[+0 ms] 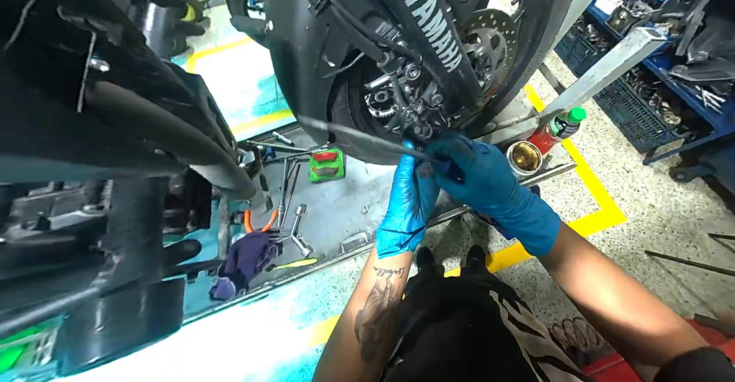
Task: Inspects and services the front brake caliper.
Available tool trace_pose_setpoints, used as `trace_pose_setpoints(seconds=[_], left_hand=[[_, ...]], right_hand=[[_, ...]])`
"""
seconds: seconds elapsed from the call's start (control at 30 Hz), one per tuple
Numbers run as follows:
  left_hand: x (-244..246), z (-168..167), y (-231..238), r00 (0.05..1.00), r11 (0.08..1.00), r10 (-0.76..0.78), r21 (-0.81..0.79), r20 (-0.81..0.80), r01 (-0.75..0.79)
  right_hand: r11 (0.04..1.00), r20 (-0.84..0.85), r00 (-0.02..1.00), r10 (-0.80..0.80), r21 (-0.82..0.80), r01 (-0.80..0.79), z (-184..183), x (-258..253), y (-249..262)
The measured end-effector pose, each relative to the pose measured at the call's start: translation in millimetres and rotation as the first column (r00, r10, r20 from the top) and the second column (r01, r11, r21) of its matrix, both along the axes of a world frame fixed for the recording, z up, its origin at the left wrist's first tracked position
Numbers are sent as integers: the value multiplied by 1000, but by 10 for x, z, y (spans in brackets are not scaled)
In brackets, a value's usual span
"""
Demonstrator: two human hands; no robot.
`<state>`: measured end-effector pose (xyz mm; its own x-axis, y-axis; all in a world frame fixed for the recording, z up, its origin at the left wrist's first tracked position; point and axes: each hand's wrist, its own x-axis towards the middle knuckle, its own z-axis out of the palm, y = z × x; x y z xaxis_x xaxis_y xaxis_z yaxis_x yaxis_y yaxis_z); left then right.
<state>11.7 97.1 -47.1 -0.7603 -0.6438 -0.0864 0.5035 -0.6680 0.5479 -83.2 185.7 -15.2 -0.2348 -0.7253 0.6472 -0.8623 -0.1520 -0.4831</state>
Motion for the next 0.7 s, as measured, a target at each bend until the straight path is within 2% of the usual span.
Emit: trace_pose_setpoints(seconds=[0.1, 0.17, 0.2, 0.27, 0.3, 0.37, 0.43, 0.5, 0.53, 0.6, 0.7], left_hand=[[28, 82, -31, 992, 997, -83, 12, 93, 82], [44, 33, -105, 991, 996, -82, 44, 109, 78], [48, -2, -172, 992, 996, -75, 54, 104, 70], [91, -132, -397, 992, 993, -113, 43, 57, 111], [116, -183, -532, 988, 990, -141, 27, 64, 140], [155, -194, -756, 970, 981, -181, -46, 160, 190], [155, -151, -908, 936, 959, -220, -115, 276, 259], [107, -131, -1023, 914, 923, -290, -168, 283, 345], [89, -129, -1060, 906, 906, -322, -189, 276, 380], [66, -108, -1063, 879, 874, -348, -225, 327, 430], [23, -99, -1005, 865, 856, -330, -266, 379, 443]], right_hand=[[985, 64, 990, 123, -126, -114, 98, 114, -25], [985, 250, 958, 143, -128, -114, 206, 215, 118], [988, 349, 931, 108, -139, -62, 167, 239, 205], [989, 548, 835, -49, -92, 118, -181, 229, 411], [977, 647, 746, -160, -4, 214, -468, 214, 502], [888, 752, 479, -453, 329, 323, -1179, 162, 589], [756, 715, 248, -654, 605, 250, -1941, 113, 550], [711, 693, 159, -703, 674, 202, -2527, 91, 449], [708, 696, 136, -705, 679, 193, -2707, 79, 397], [703, 697, 108, -709, 688, 179, -2833, 48, 343], [763, 783, 11, -622, 604, 229, -2633, 53, 469]])
